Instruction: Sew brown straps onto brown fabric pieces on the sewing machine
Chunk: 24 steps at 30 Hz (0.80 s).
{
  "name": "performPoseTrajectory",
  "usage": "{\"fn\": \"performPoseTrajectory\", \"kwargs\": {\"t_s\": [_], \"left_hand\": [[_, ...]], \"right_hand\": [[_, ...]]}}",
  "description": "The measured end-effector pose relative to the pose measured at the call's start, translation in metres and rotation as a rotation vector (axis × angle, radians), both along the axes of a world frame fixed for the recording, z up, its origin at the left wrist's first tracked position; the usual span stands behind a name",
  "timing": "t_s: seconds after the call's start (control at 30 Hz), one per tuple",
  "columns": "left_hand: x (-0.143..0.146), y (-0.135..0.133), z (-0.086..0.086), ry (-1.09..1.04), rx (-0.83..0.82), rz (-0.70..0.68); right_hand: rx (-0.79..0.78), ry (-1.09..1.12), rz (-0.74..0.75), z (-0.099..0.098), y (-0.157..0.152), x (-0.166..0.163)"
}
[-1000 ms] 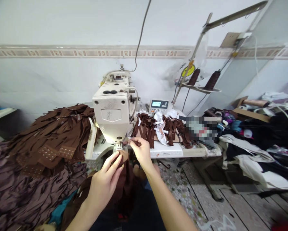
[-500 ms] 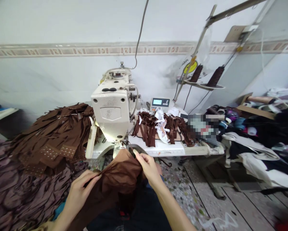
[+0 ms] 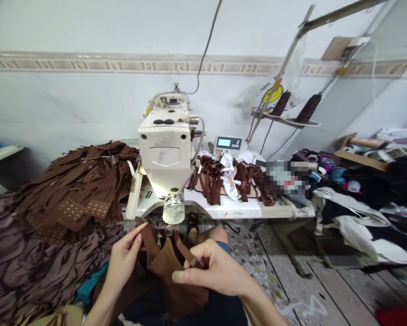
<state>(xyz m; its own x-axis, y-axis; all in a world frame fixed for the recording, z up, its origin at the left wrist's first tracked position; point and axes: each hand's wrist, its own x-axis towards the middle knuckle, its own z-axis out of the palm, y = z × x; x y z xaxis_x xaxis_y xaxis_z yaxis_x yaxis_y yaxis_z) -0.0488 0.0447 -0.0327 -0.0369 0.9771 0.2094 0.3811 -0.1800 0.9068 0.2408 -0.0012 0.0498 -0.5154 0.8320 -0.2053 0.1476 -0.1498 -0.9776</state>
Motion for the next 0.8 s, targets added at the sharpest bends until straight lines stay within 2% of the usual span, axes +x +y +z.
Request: {"fn": "performPoseTrajectory", "kwargs": {"t_s": [0.07,0.1,0.17,0.23,0.3,0.37,0.5,0.67,0.8], "left_hand": [[0.015,-0.011,0.006,-0.197,-0.105,-0.067],[0.023,-0.018,0.009,-0.273,-0.151,-0.105],[0.038,-0.034,0.014,-0.359,-0.217,-0.170],[0.049,-0.049,0.019,-0.372,-0.231,-0.237],[0.058,-0.058,0.025,-0.341,-0.204,-0.323],[0.063,-0.063,0.031,-0.283,-0.163,-0.407],[0.065,-0.063,0.038,-0.169,-0.118,-0.499],[0.060,-0.057,0.042,-0.086,-0.149,-0.537],[0.059,-0.048,0.057,-0.039,-0.085,-0.519]], "right_hand": [[-0.092,-0.025,0.090,-0.003,-0.002,0.001],[-0.111,-0.033,0.059,-0.007,0.000,0.002],[-0.054,-0.042,-0.139,-0.015,0.004,0.003],[0.087,-0.057,-0.348,-0.023,0.009,0.003],[0.216,-0.079,-0.440,-0.028,0.011,0.001],[0.266,-0.075,-0.404,-0.033,0.010,-0.003],[0.119,0.058,-0.232,-0.040,0.003,-0.014],[0.062,0.119,-0.305,-0.036,0.002,-0.019],[0.064,0.143,-0.344,-0.023,0.010,-0.020]]}}
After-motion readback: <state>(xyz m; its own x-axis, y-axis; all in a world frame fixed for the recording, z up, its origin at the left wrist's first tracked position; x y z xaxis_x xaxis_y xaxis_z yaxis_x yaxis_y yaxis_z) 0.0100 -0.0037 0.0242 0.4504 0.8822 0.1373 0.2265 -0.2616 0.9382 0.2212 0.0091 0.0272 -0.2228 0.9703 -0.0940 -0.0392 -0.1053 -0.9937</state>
